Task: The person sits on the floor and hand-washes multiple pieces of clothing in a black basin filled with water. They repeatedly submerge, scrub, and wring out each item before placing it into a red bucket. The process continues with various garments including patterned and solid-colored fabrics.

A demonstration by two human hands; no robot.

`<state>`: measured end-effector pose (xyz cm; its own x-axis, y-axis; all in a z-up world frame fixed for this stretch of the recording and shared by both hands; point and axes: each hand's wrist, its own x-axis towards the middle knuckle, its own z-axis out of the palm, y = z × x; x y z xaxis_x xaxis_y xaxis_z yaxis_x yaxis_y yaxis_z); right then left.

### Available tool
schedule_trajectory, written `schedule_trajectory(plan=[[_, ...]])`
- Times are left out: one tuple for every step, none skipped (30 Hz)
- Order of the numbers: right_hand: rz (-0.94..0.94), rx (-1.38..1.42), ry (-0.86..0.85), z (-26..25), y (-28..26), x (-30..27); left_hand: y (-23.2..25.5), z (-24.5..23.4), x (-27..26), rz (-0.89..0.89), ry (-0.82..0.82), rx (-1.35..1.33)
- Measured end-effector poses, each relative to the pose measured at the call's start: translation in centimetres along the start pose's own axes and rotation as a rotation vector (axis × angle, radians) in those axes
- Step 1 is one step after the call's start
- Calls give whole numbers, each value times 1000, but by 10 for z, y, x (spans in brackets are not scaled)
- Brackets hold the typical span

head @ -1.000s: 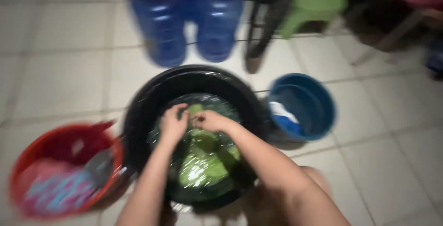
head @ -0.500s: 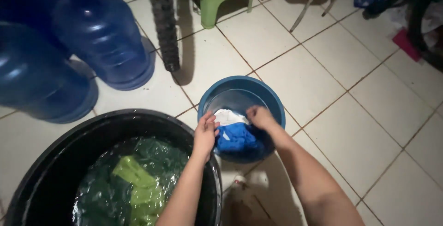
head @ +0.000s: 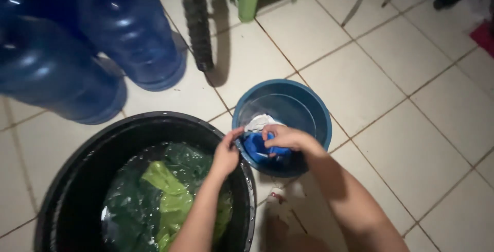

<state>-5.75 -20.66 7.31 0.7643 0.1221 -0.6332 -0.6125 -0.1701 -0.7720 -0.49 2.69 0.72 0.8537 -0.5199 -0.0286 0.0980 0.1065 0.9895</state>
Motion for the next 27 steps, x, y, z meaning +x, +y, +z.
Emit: schedule_trajectory(plan=[[-16, -12, -4, 5, -21, -14, 26, 1, -10, 17, 9, 5], [-101, 61, -108, 12, -41, -30, 52, 3, -22, 39, -24, 178], [-178, 131, -219, 19, -58, -47, 77, 6, -38, 53, -49, 349], [-188, 117, -230, 33, -84, -69, 87, 10, -46, 64, -33, 353], [-258, 95, -306, 48, -111, -91, 99, 11, -53, 126, -47, 434], [-326, 72, -382, 64, -136, -114, 111, 12, -61, 187, -60, 517], [-339, 59, -394, 80, -150, -130, 109, 11, -67, 198, -43, 526], [-453, 3, -395, 96, -164, -145, 107, 9, -73, 193, -11, 578], [-558, -49, -400, 112, -177, -161, 105, 7, -80, 178, 24, 625], [-562, -59, -417, 124, -188, -171, 98, -2, -86, 179, 45, 628], [-661, -110, -247, 135, -198, -180, 89, -13, -92, 85, 93, 460], [-757, -156, -73, 147, -207, -188, 80, -24, -96, -4, 138, 289], [-763, -159, -96, 155, -211, -194, 107, -33, -114, -5, 160, 294], [-672, 40, -99, 163, -215, -199, 134, -42, -132, 2, 232, 230], [-576, 232, -105, 172, -222, -202, 161, -53, -148, 15, 308, 167], [-580, 224, -130, 179, -208, -192, 168, -67, -161, 20, 333, 172], [-470, 196, -18, 188, -193, -180, 173, -81, -175, -72, 413, -45], [-360, 164, 94, 197, -180, -167, 178, -95, -189, -156, 488, -266], [-355, 149, 60, 203, -148, -138, 184, -103, -204, -152, 524, -270], [-547, -51, 63, 209, -117, -110, 190, -110, -217, -195, 553, -431], [-742, -252, 67, 215, -85, -80, 194, -117, -230, -230, 574, -598], [-744, -262, 36, 247, -73, -81, 183, -126, -241, -220, 604, -607], [-761, -283, 1, 275, -60, -83, 171, -132, -248, -283, 624, -664], [-777, -303, -33, 303, -47, -85, 159, -139, -254, -346, 642, -722], [-775, -310, -45, 309, -28, -67, 149, -144, -265, -343, 653, -730], [-674, -190, 25, 315, -8, -48, 138, -150, -274, -239, 551, -690], [-574, -75, 94, 318, 8, -28, 129, -155, -281, -131, 448, -647]])
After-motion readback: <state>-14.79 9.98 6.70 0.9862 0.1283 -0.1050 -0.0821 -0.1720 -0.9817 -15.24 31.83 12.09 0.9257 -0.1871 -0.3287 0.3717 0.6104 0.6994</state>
